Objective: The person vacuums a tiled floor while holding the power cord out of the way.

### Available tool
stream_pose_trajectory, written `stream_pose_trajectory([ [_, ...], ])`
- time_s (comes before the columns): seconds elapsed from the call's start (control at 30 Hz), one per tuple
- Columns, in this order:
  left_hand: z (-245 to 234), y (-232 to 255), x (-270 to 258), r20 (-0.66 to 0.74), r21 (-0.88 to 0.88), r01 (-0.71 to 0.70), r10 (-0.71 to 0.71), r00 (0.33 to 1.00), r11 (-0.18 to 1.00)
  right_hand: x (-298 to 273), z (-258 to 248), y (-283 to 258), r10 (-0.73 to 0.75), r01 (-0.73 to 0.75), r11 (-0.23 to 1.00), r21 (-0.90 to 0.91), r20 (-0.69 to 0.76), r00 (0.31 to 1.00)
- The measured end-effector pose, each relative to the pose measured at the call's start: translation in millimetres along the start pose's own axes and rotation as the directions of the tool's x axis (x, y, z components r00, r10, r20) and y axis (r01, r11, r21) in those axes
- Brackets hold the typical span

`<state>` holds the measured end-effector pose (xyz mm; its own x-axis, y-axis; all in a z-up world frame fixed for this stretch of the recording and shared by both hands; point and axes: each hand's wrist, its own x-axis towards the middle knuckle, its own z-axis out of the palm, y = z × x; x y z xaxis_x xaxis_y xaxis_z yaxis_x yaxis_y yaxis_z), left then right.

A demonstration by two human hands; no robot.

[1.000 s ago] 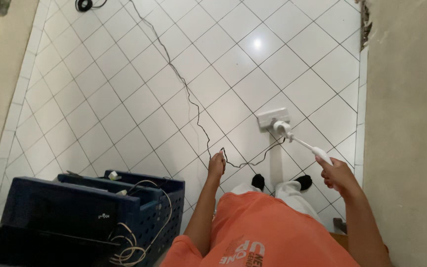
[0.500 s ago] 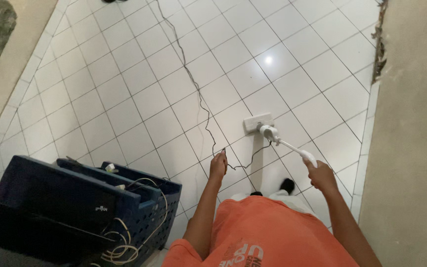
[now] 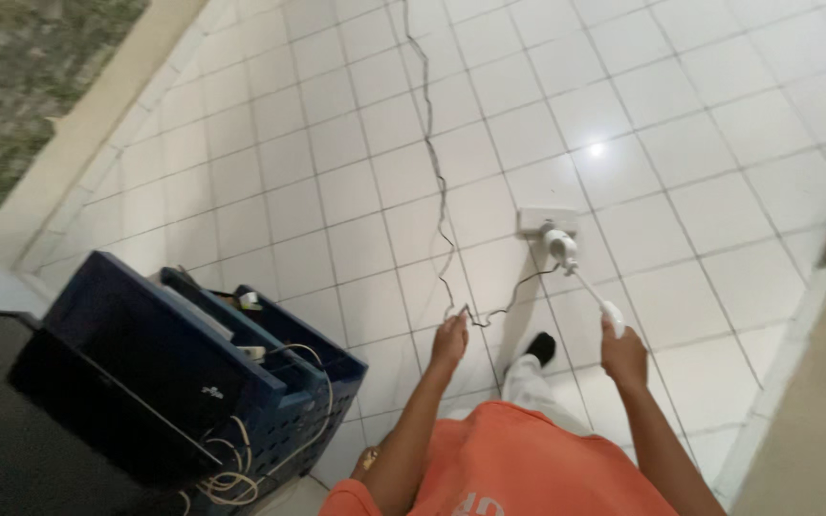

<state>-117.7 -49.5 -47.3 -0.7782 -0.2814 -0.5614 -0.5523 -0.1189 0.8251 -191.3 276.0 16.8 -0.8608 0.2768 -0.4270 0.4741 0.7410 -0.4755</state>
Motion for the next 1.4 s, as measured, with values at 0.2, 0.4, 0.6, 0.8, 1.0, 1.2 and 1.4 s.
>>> stream_pose_trajectory([
  [0.2, 15, 15, 41, -0.05, -0.061, -0.044, 0.041, 0.998, 0.997, 94, -5, -55, 0.081, -0.083, 0.996, 0.017, 0.09, 0.993],
  [0.4, 26, 79, 63, -0.146, -0.111, 0.159, -0.175, 0.974, 0.981, 178, -11, -97, 0.074, -0.08, 0.996, 0.043, 0.131, 0.989],
  [0.6, 28, 98, 113, -0.202, -0.193, 0.078, -0.117, 0.972, 0.978, 203, -37, -127, 0.051, -0.112, 0.961, 0.253, 0.233, 0.971],
  [0.8, 12, 103, 158, -0.246, -0.229, 0.051, -0.108, 0.963, 0.972, 184, -89, -142, 0.091, -0.275, 0.84, 0.468, 0.379, 0.921],
  [1.0, 8, 142, 183, -0.287, -0.214, -0.032, -0.032, 0.957, 0.976, 170, -146, -149, 0.091, -0.244, 0.921, 0.303, 0.442, 0.892],
  [1.2, 15, 191, 194, -0.227, -0.281, -0.008, -0.058, 0.972, 0.96, 176, -147, -160, 0.058, -0.049, 0.998, -0.036, 0.348, 0.936],
  [1.4, 12, 220, 227, -0.153, -0.328, 0.031, -0.085, 0.985, 0.944, 211, -133, -167, 0.092, -0.057, 0.993, -0.108, 0.351, 0.932],
])
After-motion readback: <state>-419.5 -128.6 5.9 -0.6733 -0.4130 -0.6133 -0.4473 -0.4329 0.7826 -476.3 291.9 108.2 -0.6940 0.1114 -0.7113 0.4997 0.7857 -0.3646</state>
